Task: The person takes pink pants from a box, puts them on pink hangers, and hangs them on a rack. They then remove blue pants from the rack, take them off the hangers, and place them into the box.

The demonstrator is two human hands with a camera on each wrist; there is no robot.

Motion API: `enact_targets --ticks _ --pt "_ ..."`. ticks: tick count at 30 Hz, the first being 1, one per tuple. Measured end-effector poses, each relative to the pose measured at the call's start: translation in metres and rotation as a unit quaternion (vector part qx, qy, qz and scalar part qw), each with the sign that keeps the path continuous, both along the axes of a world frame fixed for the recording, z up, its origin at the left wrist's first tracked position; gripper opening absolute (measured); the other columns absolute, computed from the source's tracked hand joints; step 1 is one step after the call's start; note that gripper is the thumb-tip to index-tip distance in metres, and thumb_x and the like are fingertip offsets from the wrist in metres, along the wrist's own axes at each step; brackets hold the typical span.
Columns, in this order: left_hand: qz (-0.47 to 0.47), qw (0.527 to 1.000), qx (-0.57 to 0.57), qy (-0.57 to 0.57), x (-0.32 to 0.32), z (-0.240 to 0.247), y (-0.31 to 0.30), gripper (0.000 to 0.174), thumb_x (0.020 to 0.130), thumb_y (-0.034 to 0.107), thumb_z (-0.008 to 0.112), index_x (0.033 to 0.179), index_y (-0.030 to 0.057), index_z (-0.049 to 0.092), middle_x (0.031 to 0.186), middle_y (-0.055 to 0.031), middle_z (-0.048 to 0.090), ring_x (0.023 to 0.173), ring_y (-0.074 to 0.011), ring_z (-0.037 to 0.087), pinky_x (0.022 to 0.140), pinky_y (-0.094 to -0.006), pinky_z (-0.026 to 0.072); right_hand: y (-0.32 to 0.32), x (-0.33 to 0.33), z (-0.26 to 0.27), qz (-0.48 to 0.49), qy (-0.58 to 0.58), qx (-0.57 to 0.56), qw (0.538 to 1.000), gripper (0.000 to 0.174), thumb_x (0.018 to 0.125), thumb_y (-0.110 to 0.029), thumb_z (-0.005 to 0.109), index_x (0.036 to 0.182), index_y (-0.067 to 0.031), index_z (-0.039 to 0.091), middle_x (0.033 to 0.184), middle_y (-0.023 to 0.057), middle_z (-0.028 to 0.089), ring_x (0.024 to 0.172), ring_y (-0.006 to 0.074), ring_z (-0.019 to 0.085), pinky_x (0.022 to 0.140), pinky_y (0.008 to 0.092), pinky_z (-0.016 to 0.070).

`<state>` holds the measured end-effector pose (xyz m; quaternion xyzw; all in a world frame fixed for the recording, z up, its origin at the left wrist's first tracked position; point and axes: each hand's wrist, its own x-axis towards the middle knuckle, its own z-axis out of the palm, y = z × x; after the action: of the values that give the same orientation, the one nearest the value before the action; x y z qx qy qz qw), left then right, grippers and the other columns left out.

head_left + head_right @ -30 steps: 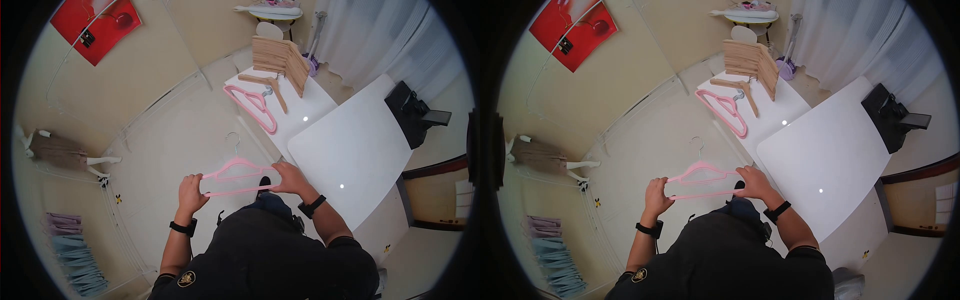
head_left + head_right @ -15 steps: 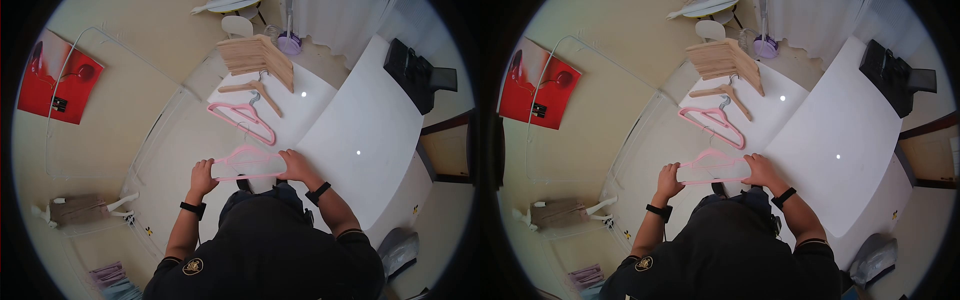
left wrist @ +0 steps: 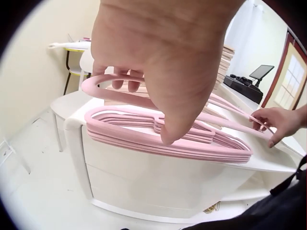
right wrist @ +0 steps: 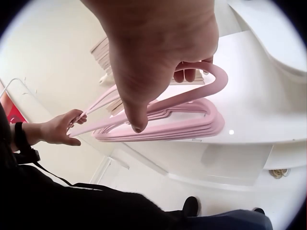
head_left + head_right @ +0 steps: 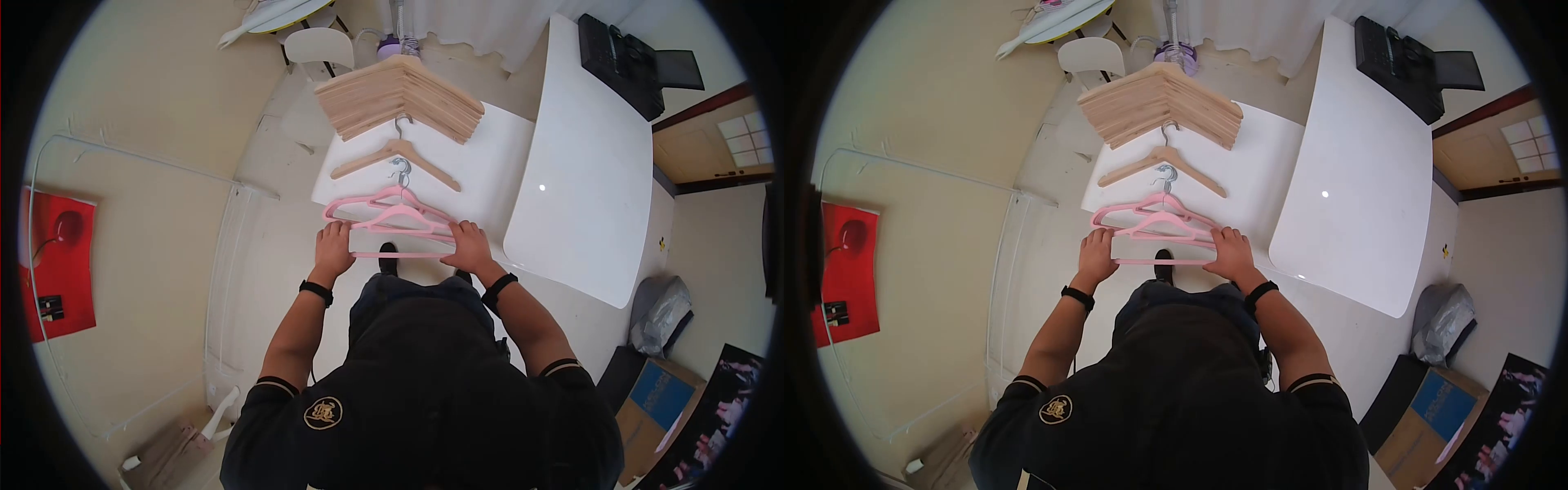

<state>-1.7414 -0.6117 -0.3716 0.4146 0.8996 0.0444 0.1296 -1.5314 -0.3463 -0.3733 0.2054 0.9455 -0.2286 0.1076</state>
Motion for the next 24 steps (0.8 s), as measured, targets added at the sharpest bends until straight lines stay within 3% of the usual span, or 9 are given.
enact_targets --ticks 6,7,10,16,24 --pt "-0.057 0.998 -0.036 0.002 -0.05 -0.037 0.012 0.074 0.063 0.018 0.078 0.128 0.0098 0.044 0.131 -0.0109 0.045 0.126 -0.0292 0.04 0.103 -0.0459 0.0343 -0.031 -0.023 -0.021 -0.106 -0.036 0.036 0.993 0.086 0.058 -0.033 0.08 0.133 -0.012 0.044 0.128 0.011 0.047 0.12 0.0309 0.045 0.098 0.0451 0.0391" --pt "-0.065 0.997 -0.04 -0.01 -0.057 -0.037 0.017 0.075 0.064 0.019 0.078 0.129 0.0102 0.043 0.132 -0.0108 0.044 0.128 -0.0292 0.039 0.104 -0.0459 0.034 -0.032 -0.028 -0.018 -0.126 -0.075 0.018 0.989 0.084 0.059 -0.031 0.081 0.132 -0.0131 0.043 0.135 0.0068 0.044 0.125 0.0283 0.041 0.103 0.0441 0.0355" --pt "-0.076 0.993 -0.073 -0.055 -0.072 -0.042 0.025 0.077 0.065 0.02 0.078 0.131 0.0106 0.04 0.136 -0.0114 0.042 0.131 -0.0295 0.035 0.106 -0.0465 0.0326 -0.036 -0.037 -0.023 -0.143 -0.088 0.021 0.986 0.085 0.06 -0.031 0.08 0.133 -0.0135 0.042 0.137 0.0069 0.043 0.127 0.0284 0.04 0.105 0.0442 0.0337" --pt "-0.102 0.99 -0.095 -0.036 -0.087 -0.069 0.025 0.078 0.065 0.017 0.077 0.132 0.0085 0.038 0.143 -0.0132 0.037 0.134 -0.032 0.033 0.109 -0.0467 0.0306 -0.036 -0.05 -0.038 -0.153 -0.108 0.024 0.982 0.087 0.062 -0.03 0.08 0.137 -0.0144 0.038 0.14 0.0068 0.042 0.132 0.0284 0.036 0.108 0.0453 0.0306" --pt "-0.117 0.985 -0.098 -0.08 -0.093 -0.072 0.033 0.081 0.066 0.018 0.079 0.134 0.0071 0.037 0.142 -0.013 0.039 0.134 -0.0328 0.034 0.109 -0.0433 0.0309 -0.034 -0.055 -0.051 -0.159 -0.124 0.045 0.978 0.086 0.065 -0.03 0.079 0.139 -0.0153 0.037 0.142 0.0058 0.04 0.133 0.0277 0.035 0.109 0.0461 0.0284"
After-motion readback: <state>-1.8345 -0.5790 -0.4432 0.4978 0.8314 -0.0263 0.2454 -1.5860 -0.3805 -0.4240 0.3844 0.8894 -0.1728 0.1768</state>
